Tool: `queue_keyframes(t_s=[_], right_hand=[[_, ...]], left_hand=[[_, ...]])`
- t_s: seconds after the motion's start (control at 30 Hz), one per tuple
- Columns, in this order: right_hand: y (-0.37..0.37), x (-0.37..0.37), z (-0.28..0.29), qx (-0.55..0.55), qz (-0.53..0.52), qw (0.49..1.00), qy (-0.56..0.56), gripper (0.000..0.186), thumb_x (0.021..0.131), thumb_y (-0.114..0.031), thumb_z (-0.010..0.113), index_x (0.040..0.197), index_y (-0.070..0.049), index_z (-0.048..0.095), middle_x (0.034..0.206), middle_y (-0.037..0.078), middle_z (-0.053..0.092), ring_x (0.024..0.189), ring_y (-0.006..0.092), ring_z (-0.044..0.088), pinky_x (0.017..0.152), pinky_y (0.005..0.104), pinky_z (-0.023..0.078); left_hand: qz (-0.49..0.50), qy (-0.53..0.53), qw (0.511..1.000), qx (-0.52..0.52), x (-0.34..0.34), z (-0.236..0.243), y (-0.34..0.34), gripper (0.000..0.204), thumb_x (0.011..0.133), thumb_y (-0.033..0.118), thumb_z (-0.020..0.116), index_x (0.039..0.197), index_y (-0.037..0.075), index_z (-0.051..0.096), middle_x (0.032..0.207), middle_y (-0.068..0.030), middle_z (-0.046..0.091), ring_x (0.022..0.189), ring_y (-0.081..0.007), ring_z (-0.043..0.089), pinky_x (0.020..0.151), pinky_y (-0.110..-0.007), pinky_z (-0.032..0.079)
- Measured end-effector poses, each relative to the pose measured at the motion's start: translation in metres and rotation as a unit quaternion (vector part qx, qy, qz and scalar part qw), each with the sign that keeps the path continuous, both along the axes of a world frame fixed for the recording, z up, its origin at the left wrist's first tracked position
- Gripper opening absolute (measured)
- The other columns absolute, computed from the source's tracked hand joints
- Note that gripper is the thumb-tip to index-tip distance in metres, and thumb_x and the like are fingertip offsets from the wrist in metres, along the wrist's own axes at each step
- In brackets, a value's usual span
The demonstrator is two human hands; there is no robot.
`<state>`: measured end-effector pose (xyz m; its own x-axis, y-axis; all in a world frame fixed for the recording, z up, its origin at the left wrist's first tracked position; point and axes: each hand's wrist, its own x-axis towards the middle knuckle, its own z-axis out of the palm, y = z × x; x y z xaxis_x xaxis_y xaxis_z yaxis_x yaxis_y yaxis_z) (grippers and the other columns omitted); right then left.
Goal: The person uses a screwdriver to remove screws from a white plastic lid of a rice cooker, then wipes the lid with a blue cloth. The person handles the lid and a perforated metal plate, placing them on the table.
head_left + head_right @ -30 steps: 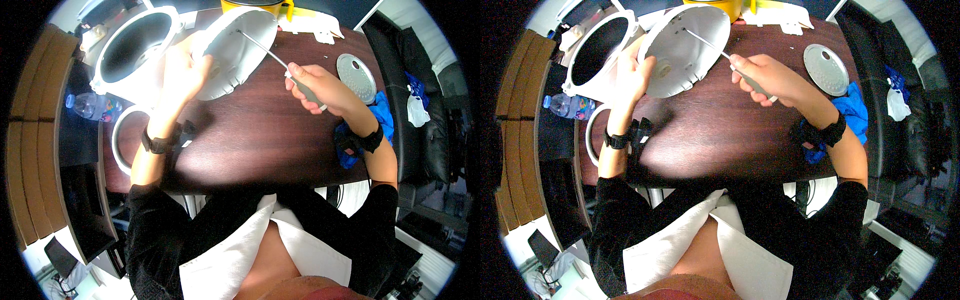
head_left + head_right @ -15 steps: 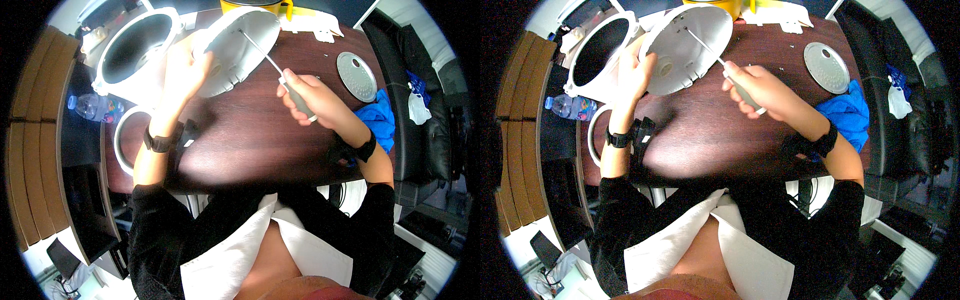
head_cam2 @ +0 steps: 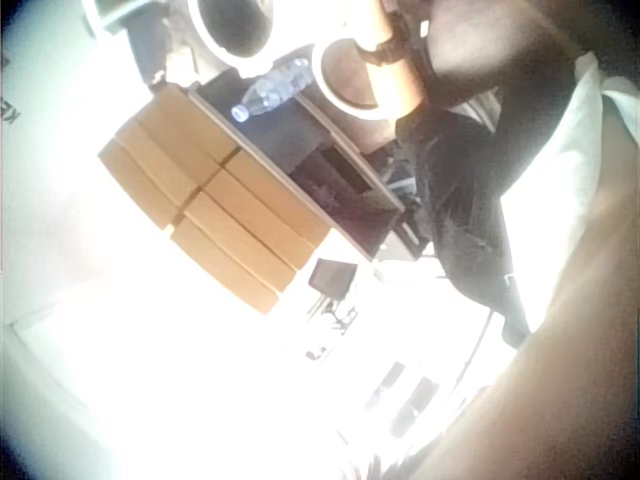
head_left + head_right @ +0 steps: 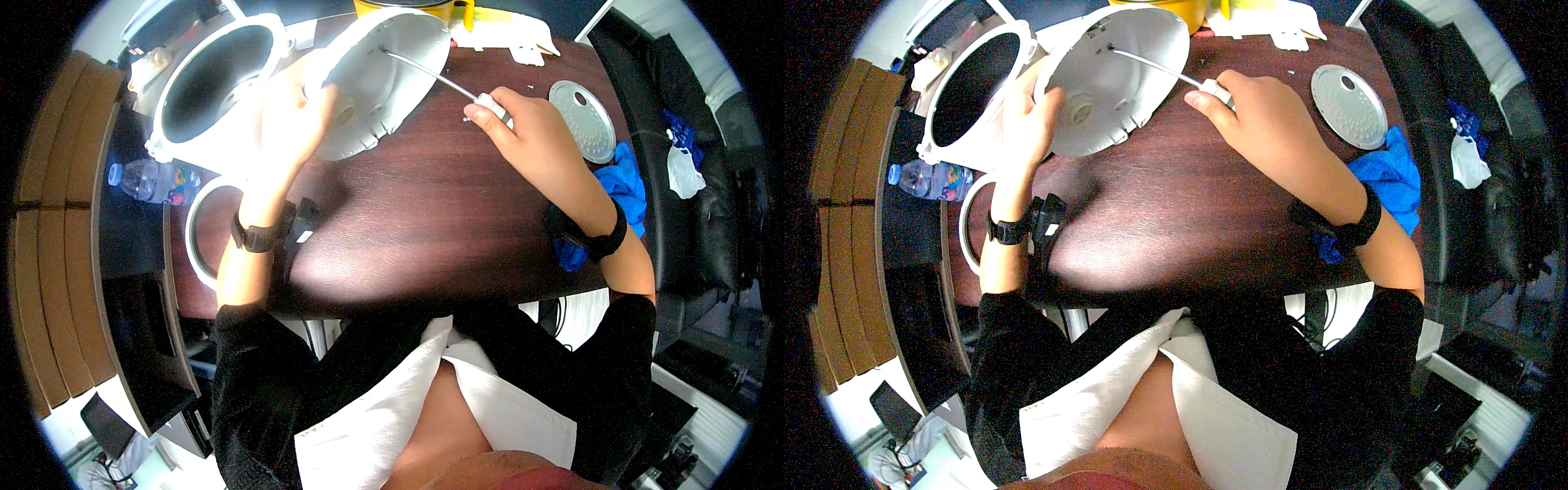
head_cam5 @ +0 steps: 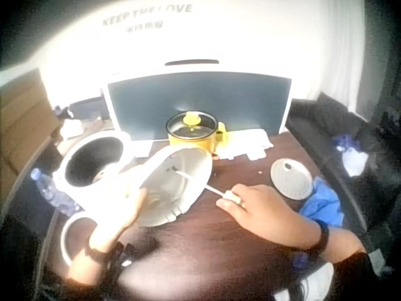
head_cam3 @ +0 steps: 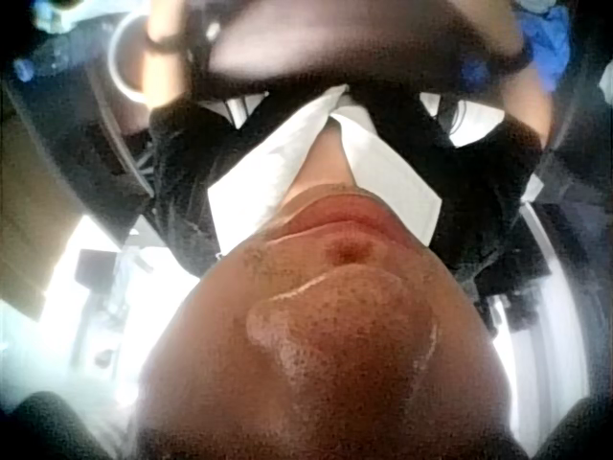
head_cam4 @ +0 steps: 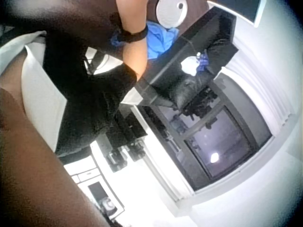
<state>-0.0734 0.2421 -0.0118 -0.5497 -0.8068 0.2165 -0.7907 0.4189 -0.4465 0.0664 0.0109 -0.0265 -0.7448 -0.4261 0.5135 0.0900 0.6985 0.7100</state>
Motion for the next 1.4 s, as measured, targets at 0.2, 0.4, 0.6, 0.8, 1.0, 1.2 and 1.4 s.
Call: queue_keyframes(t_s=[0.2, 0.4, 0.6, 0.8, 1.0, 1.2, 1.4], right_hand=[[-0.003, -0.003, -0.008, -0.039, 0.003, 0.996, 0.079, 0.044, 0.088, -0.044, 0.056, 0.074, -0.002, 0.057, 0.062, 0.020, 0.059, 0.062, 0.0389, 0.060, 0.055, 0.0467, 0.046], [0.004, 0.000, -0.004, -0.024, -0.006, 0.998, 0.054, 0.044, 0.088, -0.044, 0.056, 0.074, -0.003, 0.056, 0.063, 0.019, 0.059, 0.061, 0.0390, 0.059, 0.055, 0.0473, 0.046], [0.003, 0.000, -0.007, -0.027, 0.001, 0.998, 0.052, 0.043, 0.088, -0.044, 0.055, 0.073, -0.003, 0.056, 0.062, 0.018, 0.059, 0.061, 0.0381, 0.060, 0.055, 0.0471, 0.046], [0.005, 0.009, -0.002, 0.010, -0.023, 0.996, 0.082, 0.044, 0.089, -0.043, 0.054, 0.073, -0.002, 0.055, 0.062, 0.019, 0.059, 0.060, 0.0388, 0.060, 0.055, 0.0471, 0.048], [0.005, 0.015, -0.001, 0.051, -0.021, 0.993, 0.100, 0.043, 0.091, -0.041, 0.052, 0.074, -0.001, 0.054, 0.063, 0.021, 0.060, 0.061, 0.0392, 0.061, 0.056, 0.0483, 0.049], [0.010, 0.017, -0.009, 0.029, -0.004, 1.000, 0.009, 0.044, 0.092, -0.039, 0.052, 0.074, 0.001, 0.054, 0.065, 0.024, 0.059, 0.063, 0.0423, 0.060, 0.057, 0.0490, 0.048], [0.006, 0.018, -0.025, -0.032, 0.044, 0.952, -0.302, 0.046, 0.095, -0.042, 0.046, 0.078, 0.001, 0.053, 0.061, 0.016, 0.054, 0.047, 0.0288, 0.053, 0.046, 0.0382, 0.044]], left_hand=[[-0.011, 0.008, 1.000, 0.008, -0.001, -0.001, -0.001, 0.029, 0.073, 0.007, 0.051, 0.098, -0.002, 0.062, 0.075, -0.0137, 0.063, 0.067, -0.0170, 0.058, 0.066, -0.030, 0.047], [-0.012, -0.016, 1.000, 0.001, 0.001, 0.000, 0.000, 0.030, 0.073, 0.007, 0.051, 0.099, -0.002, 0.062, 0.078, -0.0143, 0.064, 0.069, -0.0188, 0.059, 0.068, -0.031, 0.047], [-0.016, -0.021, 1.000, -0.015, 0.002, 0.001, -0.007, 0.032, 0.075, 0.009, 0.051, 0.104, -0.001, 0.062, 0.083, -0.0154, 0.064, 0.076, -0.0191, 0.060, 0.073, -0.031, 0.047], [-0.083, -0.057, 0.993, 0.064, 0.004, 0.000, -0.013, 0.036, 0.076, 0.006, 0.051, 0.110, -0.001, 0.059, 0.090, -0.0109, 0.064, 0.082, -0.0147, 0.058, 0.076, -0.028, 0.046], [-0.113, -0.039, 0.991, 0.065, 0.003, -0.003, -0.014, 0.037, 0.074, 0.002, 0.051, 0.109, -0.002, 0.058, 0.089, -0.0082, 0.063, 0.081, -0.0131, 0.056, 0.076, -0.027, 0.045], [-0.118, -0.010, 0.993, 0.023, 0.002, -0.006, -0.012, 0.036, 0.072, 0.002, 0.050, 0.107, -0.001, 0.059, 0.086, -0.0085, 0.063, 0.078, -0.0136, 0.056, 0.074, -0.027, 0.045], [-0.115, 0.007, 0.993, 0.014, 0.002, -0.007, -0.012, 0.036, 0.072, 0.002, 0.050, 0.106, -0.001, 0.059, 0.086, -0.0097, 0.064, 0.079, -0.0144, 0.057, 0.075, -0.028, 0.046]])
